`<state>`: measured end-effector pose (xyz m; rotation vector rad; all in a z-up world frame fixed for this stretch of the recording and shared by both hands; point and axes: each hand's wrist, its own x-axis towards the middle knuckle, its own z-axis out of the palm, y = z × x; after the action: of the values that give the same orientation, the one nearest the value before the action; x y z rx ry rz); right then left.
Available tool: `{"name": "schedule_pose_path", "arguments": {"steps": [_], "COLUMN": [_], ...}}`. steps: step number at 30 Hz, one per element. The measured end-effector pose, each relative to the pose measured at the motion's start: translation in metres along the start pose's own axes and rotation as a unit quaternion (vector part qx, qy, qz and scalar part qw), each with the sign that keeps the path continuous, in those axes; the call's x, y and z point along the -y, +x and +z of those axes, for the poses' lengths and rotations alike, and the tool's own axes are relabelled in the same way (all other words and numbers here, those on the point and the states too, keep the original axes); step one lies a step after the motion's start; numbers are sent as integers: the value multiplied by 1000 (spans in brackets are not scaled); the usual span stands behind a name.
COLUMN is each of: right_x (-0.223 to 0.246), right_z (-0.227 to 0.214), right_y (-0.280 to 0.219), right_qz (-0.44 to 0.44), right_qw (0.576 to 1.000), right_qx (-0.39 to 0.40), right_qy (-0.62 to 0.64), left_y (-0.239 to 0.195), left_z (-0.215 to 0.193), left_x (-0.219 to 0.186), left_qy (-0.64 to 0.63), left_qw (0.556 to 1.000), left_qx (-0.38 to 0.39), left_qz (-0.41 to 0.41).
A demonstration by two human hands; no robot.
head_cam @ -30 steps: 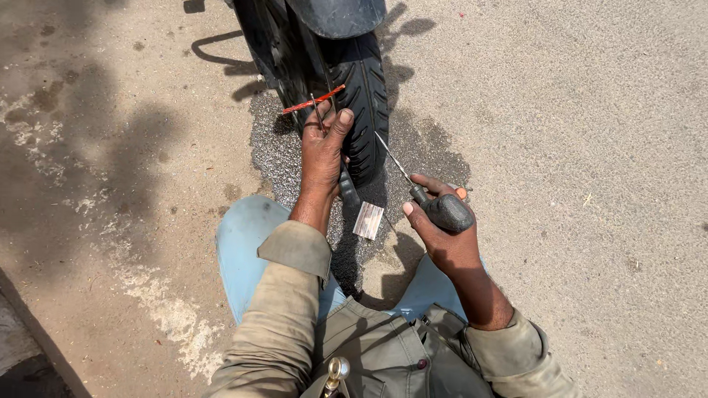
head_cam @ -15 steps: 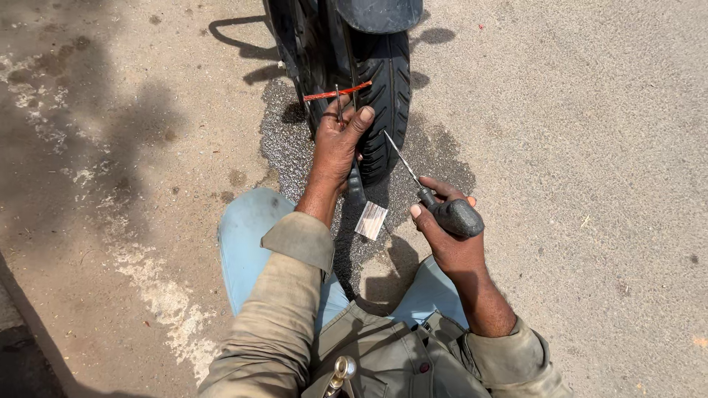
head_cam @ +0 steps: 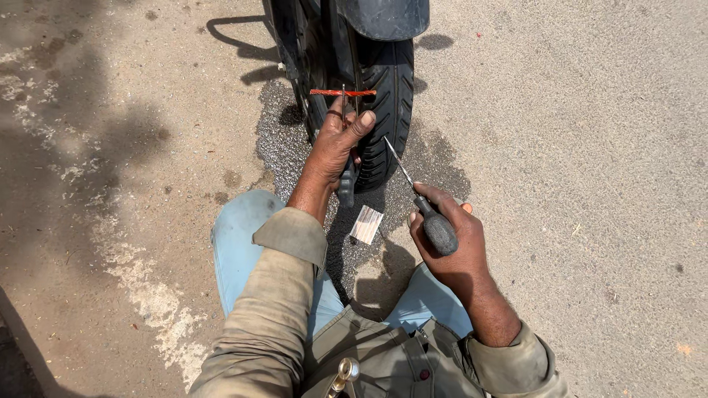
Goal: The person applies glue to a rubber patch, inserts it into a puncture on a motorcycle tire using a T-handle tool, inflates the tire with an air hose, and checks for leaks with soapy water.
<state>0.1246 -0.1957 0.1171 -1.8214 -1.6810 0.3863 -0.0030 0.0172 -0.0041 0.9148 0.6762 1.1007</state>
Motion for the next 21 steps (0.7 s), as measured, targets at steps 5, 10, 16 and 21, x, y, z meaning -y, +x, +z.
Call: {"name": "schedule_pose_path", "arguments": {"steps": [5, 10, 16, 21], "right_x": [22, 38, 46, 47], "right_z": [-23, -21, -18, -16], "right_y": [18, 30, 34, 31], "right_qz": [34, 1, 4, -15], "right_qw": [995, 991, 991, 988], "right_qx": [52, 47, 36, 38], "right_qy": [-73, -122, -132, -149], "left_y": [-6, -5, -9, -2], "left_z": [5, 7, 8, 4], "left_x": [-3, -4, -9, -5], "left_qy": [-26, -37, -35, -35], "left_qw": [1000, 999, 999, 999], "left_qx": [11, -8, -8, -13], "left_qz": [-13, -34, -23, -17]}}
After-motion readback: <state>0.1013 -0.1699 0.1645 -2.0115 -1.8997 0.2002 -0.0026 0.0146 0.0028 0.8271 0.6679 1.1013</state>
